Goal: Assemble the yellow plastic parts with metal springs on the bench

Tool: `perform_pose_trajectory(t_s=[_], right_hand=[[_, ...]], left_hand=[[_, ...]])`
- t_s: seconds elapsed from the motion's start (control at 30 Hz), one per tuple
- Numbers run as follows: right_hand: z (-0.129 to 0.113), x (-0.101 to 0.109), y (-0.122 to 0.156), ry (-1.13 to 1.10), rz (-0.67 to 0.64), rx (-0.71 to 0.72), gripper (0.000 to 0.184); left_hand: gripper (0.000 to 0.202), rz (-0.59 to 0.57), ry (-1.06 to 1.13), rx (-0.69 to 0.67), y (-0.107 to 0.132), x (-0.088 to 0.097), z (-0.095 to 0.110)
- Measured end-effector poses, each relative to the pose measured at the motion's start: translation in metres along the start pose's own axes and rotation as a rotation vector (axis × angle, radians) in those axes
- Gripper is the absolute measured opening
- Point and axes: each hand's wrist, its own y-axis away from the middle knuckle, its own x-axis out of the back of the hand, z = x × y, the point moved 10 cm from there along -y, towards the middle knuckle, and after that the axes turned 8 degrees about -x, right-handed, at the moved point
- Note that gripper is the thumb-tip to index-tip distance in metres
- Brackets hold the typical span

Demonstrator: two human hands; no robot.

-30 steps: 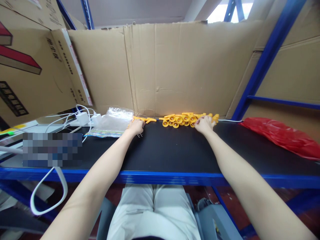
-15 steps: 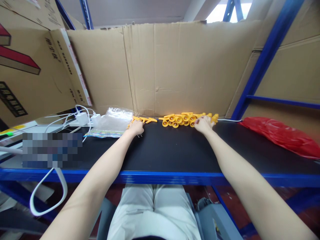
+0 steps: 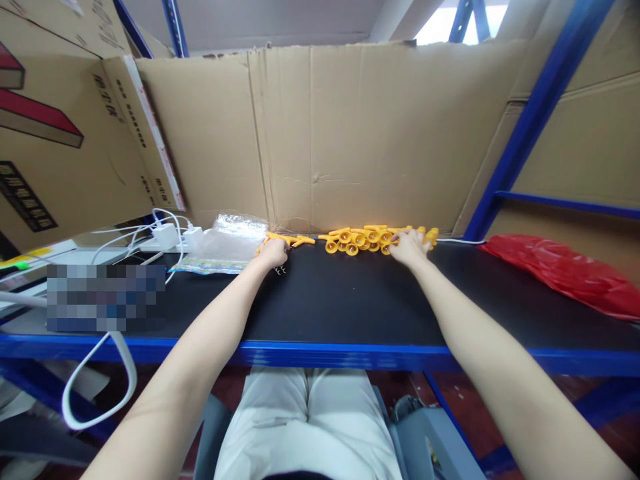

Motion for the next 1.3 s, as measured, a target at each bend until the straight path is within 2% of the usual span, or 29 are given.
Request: perform_pose_trajectory(t_s=[0.1,0.17,0.23,0.37,0.53,0.83,0.93,1.17,1.3], right_hand=[[-0.003,0.003,0.002,0.009,0.003,0.013,0.027],[-0.004,0.003,0.003,0.016,-0.002,0.015,0.028],[-0.003,0.002,0.003,0.024,-0.010,0.011,0.030],[-0.003,-0.001,0.002,0.030,-0.029,0.010,0.030],[-0.003,-0.001,0.001,0.023,-0.020,0.023,0.028],[-0.003,-0.005,-0.003,0.013,-0.002,0.046,0.027],[-0.002,-0.005,-0.002,0.020,-0.014,0.037,0.028],[-0.008,0.004,0.001,-0.039,0.031,0.082,0.027],[-0.009,0.006,0.002,-0.060,0.042,0.093,0.025]], left_hand=[[0.026,0.071,0.084,0.009,0.002,0.012,0.006],[0.024,0.072,0.105,0.021,0.005,0.014,0.007],[0.028,0.068,0.074,0.010,0.007,0.013,0.009],[0.041,0.076,-0.042,-0.094,0.010,0.009,0.017],[0.032,0.003,-0.082,-0.139,0.006,-0.006,0.021],[0.016,0.076,-0.005,-0.139,0.005,-0.002,0.022],[0.014,0.153,0.079,-0.115,0.005,0.006,0.020],[0.011,0.511,0.458,-0.042,0.008,0.047,0.007],[0.014,0.603,0.717,-0.026,0.007,0.050,0.006]])
